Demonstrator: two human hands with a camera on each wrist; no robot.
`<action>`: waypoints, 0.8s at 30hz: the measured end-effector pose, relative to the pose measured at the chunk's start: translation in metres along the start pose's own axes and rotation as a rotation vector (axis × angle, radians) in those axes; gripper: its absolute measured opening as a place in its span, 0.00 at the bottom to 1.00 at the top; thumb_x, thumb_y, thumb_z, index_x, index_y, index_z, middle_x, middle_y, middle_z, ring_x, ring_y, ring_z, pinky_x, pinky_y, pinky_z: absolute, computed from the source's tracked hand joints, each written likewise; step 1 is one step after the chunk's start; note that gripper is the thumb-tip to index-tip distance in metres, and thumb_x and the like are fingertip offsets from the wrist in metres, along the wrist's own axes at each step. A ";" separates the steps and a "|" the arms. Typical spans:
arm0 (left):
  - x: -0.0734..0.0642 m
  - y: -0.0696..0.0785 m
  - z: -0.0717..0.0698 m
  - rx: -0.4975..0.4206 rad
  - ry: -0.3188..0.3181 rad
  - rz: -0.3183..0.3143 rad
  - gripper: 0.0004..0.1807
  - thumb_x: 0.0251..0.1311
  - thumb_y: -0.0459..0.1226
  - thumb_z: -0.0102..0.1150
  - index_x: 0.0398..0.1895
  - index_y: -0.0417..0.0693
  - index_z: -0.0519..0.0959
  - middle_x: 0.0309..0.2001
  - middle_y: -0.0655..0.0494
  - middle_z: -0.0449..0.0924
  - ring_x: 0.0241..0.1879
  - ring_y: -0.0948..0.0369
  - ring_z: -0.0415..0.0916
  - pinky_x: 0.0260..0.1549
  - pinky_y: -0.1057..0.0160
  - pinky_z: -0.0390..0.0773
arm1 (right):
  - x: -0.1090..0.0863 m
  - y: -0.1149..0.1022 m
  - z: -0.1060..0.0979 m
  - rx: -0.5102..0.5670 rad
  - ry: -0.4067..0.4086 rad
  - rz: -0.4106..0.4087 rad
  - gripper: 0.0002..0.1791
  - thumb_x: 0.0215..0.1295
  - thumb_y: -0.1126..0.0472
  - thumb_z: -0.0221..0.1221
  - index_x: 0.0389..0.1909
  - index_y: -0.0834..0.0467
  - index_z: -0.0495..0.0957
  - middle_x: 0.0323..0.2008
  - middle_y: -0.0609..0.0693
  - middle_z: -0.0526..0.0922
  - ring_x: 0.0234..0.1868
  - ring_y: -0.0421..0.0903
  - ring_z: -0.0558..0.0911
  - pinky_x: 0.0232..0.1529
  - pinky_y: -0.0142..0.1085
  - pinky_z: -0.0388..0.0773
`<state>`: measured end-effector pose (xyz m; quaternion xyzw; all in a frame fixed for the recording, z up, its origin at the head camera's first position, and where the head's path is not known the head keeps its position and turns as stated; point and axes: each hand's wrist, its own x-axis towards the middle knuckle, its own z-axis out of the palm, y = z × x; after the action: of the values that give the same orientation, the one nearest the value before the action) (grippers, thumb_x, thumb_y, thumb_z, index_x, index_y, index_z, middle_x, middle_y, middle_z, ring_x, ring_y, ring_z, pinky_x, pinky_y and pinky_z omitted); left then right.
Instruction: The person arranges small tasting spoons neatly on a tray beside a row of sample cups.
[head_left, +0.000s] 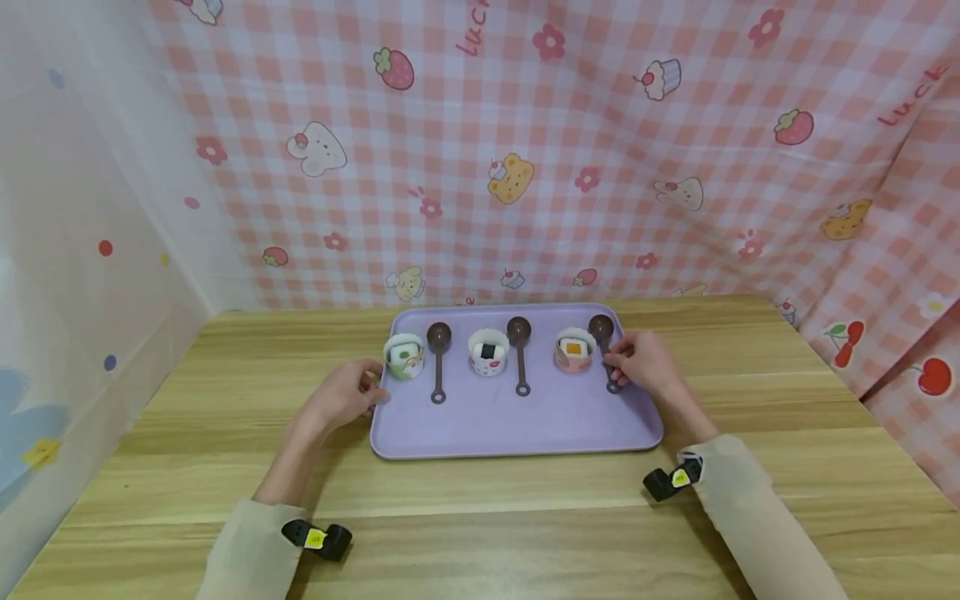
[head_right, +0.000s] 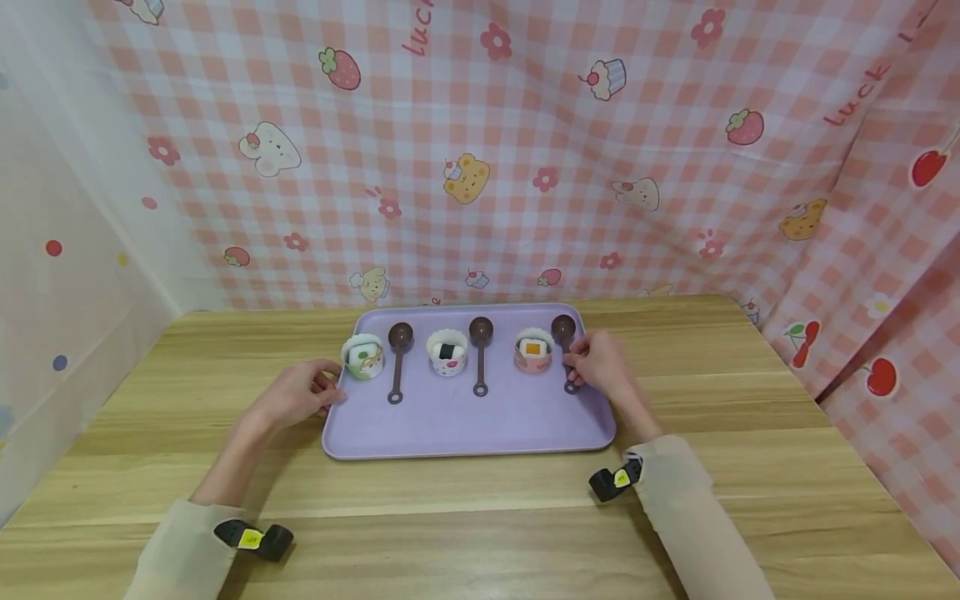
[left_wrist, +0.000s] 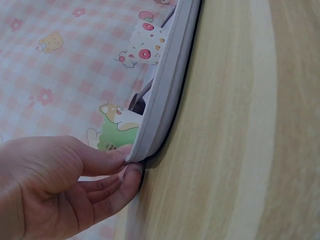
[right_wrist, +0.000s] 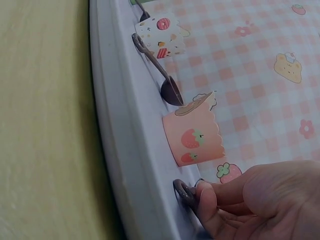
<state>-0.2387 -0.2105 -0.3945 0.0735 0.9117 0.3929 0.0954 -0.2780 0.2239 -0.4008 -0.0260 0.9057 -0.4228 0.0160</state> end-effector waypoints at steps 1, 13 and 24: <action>0.000 0.000 0.000 0.000 0.000 -0.001 0.21 0.66 0.25 0.59 0.59 0.22 0.69 0.34 0.41 0.78 0.29 0.56 0.79 0.29 0.61 0.81 | 0.000 0.000 0.000 -0.002 0.002 0.000 0.07 0.69 0.71 0.60 0.37 0.74 0.77 0.20 0.53 0.80 0.17 0.38 0.78 0.21 0.31 0.80; 0.001 0.000 0.001 0.009 -0.003 -0.008 0.21 0.66 0.26 0.59 0.59 0.22 0.69 0.35 0.41 0.78 0.29 0.56 0.79 0.30 0.60 0.82 | -0.001 0.003 0.000 -0.016 0.044 -0.002 0.06 0.68 0.70 0.61 0.35 0.73 0.78 0.18 0.52 0.79 0.17 0.38 0.77 0.20 0.31 0.80; 0.000 0.003 -0.001 0.031 -0.008 -0.009 0.19 0.68 0.26 0.57 0.57 0.22 0.71 0.36 0.40 0.79 0.29 0.56 0.80 0.29 0.60 0.82 | -0.003 0.001 -0.002 -0.047 0.057 -0.022 0.09 0.71 0.68 0.59 0.35 0.72 0.80 0.19 0.53 0.81 0.19 0.39 0.80 0.22 0.33 0.81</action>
<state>-0.2389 -0.2093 -0.3918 0.0724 0.9175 0.3782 0.0995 -0.2756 0.2267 -0.4004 -0.0244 0.9152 -0.4020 -0.0151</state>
